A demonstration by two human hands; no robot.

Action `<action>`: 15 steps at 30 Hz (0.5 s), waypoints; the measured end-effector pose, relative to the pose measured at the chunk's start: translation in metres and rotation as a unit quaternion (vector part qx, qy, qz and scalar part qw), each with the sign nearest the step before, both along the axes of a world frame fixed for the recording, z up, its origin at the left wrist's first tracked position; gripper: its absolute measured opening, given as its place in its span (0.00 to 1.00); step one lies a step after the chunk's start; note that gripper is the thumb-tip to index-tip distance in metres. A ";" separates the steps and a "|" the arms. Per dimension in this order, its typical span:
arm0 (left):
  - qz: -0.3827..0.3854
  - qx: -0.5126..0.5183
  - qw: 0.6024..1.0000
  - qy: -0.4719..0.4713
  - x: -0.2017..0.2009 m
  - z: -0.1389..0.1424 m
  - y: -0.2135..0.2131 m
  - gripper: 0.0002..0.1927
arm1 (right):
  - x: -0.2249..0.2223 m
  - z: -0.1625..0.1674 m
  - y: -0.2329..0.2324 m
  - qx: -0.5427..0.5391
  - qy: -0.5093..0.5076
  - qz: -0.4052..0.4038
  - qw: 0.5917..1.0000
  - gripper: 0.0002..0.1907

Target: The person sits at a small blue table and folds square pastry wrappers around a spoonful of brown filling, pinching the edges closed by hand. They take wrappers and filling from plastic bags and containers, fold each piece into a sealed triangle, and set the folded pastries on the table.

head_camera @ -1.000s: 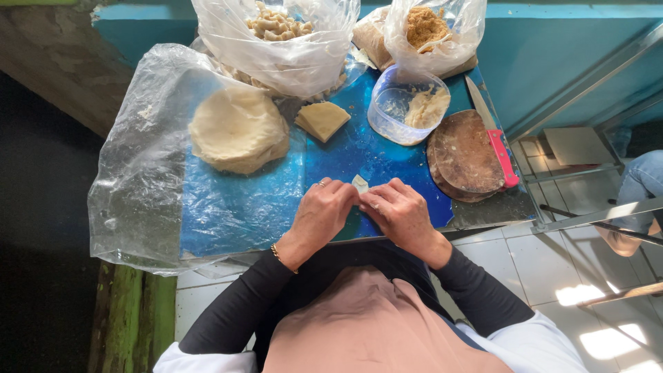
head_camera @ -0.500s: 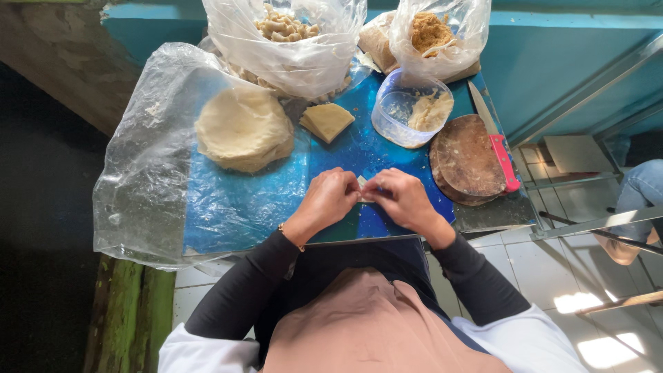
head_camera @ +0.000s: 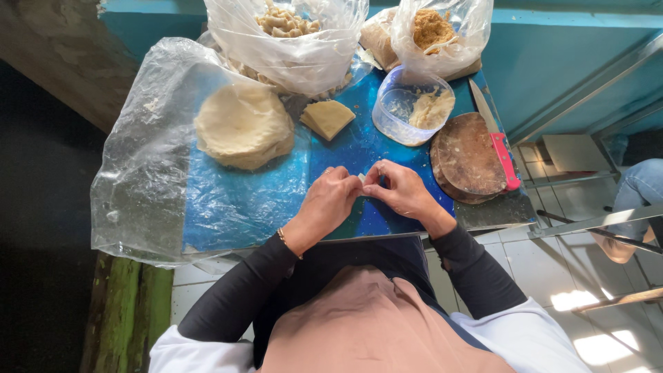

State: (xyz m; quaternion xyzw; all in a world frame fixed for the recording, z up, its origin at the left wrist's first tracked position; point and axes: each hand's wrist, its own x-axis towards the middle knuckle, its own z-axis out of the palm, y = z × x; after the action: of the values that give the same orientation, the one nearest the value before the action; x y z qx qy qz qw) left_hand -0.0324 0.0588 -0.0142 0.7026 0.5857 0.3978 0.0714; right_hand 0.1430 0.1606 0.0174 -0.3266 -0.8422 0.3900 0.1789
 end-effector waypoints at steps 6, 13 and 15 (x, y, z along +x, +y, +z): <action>0.019 -0.119 0.991 -0.064 -0.006 0.009 0.028 0.03 | 0.011 0.010 -0.026 0.375 0.010 0.048 0.926 0.05; -0.034 0.019 0.997 -0.064 -0.006 0.008 0.005 0.05 | 0.005 0.009 -0.017 0.327 0.020 0.030 0.944 0.02; -0.037 0.052 0.998 -0.026 -0.006 0.004 0.003 0.05 | 0.002 0.004 -0.016 0.302 0.022 -0.001 0.953 0.01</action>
State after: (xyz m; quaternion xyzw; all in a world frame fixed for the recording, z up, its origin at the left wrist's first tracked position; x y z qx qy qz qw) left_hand -0.0384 0.0613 -0.0102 0.7162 0.5356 0.4427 0.0644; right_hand 0.1452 0.1443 0.0218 -0.2496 -0.9161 0.1247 0.2879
